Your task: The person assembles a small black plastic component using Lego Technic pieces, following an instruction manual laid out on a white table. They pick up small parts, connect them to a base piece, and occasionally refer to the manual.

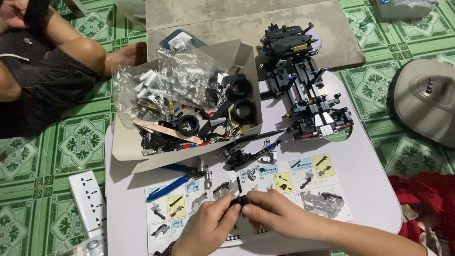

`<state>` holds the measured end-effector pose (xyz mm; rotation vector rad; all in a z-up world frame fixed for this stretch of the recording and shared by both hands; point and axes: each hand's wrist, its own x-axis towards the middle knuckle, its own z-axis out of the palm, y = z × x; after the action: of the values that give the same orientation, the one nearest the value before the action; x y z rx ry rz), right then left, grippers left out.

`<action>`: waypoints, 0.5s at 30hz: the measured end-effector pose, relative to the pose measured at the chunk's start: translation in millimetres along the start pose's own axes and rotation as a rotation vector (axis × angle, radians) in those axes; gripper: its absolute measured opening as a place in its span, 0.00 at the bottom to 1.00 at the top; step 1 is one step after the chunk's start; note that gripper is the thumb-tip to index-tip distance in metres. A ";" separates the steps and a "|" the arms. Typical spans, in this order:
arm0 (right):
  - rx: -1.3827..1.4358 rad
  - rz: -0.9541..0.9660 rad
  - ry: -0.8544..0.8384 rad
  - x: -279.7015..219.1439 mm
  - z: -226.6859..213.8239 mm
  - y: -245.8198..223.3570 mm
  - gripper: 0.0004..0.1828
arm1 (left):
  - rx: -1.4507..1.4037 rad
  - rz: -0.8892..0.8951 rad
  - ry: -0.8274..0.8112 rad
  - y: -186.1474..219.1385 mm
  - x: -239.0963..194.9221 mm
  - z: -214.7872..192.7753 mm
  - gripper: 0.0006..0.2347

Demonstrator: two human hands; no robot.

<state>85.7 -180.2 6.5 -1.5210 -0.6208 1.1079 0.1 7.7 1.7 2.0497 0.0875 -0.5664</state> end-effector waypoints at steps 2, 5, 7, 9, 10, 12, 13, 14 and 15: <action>-0.192 -0.074 0.003 -3.2 -6.4 -8.1 0.19 | -0.043 -0.012 0.007 8.4 -1.1 -5.9 0.11; -0.664 -0.302 0.102 0.3 -17.7 -0.5 0.17 | -0.172 -0.017 0.036 9.0 -0.7 -9.5 0.11; -0.941 -0.468 0.199 2.4 -24.2 2.6 0.15 | -0.252 -0.011 0.065 13.8 -1.3 -13.4 0.12; -1.198 -0.412 0.147 2.3 -29.0 -3.2 0.12 | -0.447 -0.201 0.007 26.6 -4.1 -20.7 0.13; -1.197 -0.423 0.143 3.8 -28.8 2.8 0.12 | -0.446 -0.203 0.019 24.4 -3.7 -20.0 0.13; -1.241 -0.351 0.109 6.8 -28.9 15.2 0.24 | -0.422 -0.121 0.037 19.5 -2.2 -18.2 0.13; -1.244 -0.358 0.106 10.1 -26.6 19.6 0.24 | -0.423 -0.120 0.044 17.8 -1.9 -17.7 0.13; -1.283 -0.322 0.104 13.5 -24.6 24.3 0.21 | -0.447 -0.080 0.046 16.0 -1.3 -17.1 0.14; -1.319 -0.279 0.105 15.3 -21.5 29.8 0.18 | -0.470 -0.041 0.041 14.1 -1.0 -15.9 0.14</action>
<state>106.0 -184.9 -27.4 -2.4235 -1.6061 0.3025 9.0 13.7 20.1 1.6043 0.2623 -0.4763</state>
